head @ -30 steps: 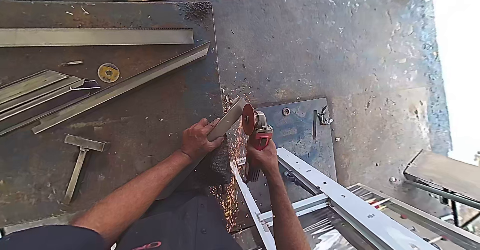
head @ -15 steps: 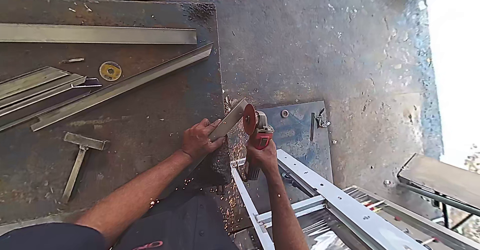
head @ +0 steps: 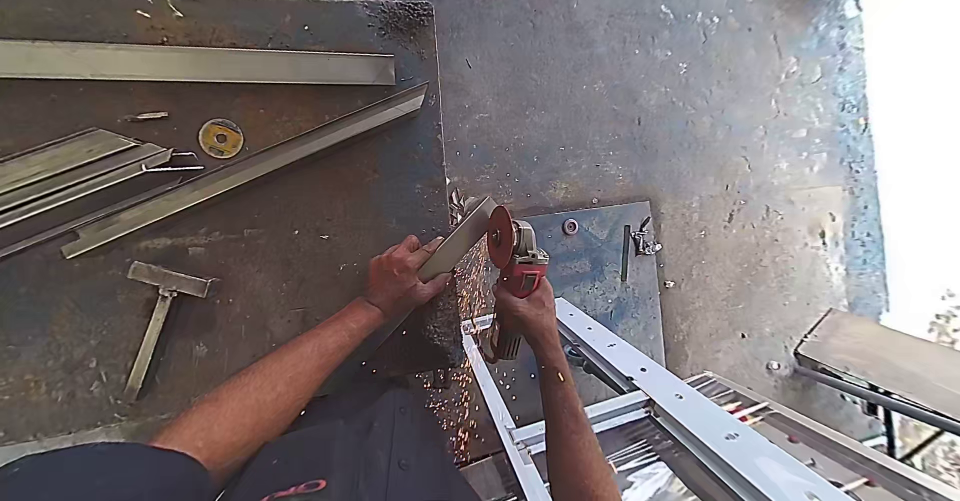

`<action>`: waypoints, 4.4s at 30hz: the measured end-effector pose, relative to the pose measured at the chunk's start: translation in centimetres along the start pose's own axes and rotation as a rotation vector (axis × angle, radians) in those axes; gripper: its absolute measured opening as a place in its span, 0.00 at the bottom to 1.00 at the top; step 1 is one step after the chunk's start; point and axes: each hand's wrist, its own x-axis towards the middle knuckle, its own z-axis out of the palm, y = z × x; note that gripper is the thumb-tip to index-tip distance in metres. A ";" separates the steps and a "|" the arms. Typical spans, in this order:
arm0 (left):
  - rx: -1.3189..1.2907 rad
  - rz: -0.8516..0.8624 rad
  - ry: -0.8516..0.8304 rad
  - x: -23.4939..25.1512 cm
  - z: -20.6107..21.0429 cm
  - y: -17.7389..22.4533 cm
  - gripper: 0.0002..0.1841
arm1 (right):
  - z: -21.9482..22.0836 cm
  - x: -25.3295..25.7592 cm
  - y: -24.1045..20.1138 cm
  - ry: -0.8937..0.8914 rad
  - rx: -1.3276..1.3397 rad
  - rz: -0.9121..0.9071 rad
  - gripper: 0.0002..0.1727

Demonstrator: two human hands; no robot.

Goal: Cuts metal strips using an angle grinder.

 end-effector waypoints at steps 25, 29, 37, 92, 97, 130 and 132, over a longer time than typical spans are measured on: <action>-0.004 0.016 0.020 0.1 0.1 0.2 0.36 | -0.4 0.3 0.5 -0.032 -0.069 0.017 0.41; 0.004 0.014 0.026 0.1 0.1 0.3 0.36 | -0.5 0.6 0.1 -0.027 -0.076 0.020 0.41; 0.000 0.009 0.017 0.2 0.0 0.3 0.37 | -0.5 1.1 -0.5 -0.015 -0.101 0.003 0.41; 0.016 0.032 0.001 0.4 -0.3 0.6 0.37 | -1.4 3.5 -2.2 -0.068 -0.108 0.012 0.40; 0.018 0.032 -0.001 0.4 -0.2 0.6 0.37 | -1.3 3.5 -2.3 -0.063 -0.096 0.011 0.39; -0.161 -0.254 -0.234 -2.4 -3.5 2.0 0.34 | -3.1 -11.7 5.4 0.037 0.202 0.178 0.40; -0.174 -0.289 -0.279 -2.4 -3.9 2.5 0.33 | -4.0 -11.7 6.4 0.010 0.213 0.176 0.43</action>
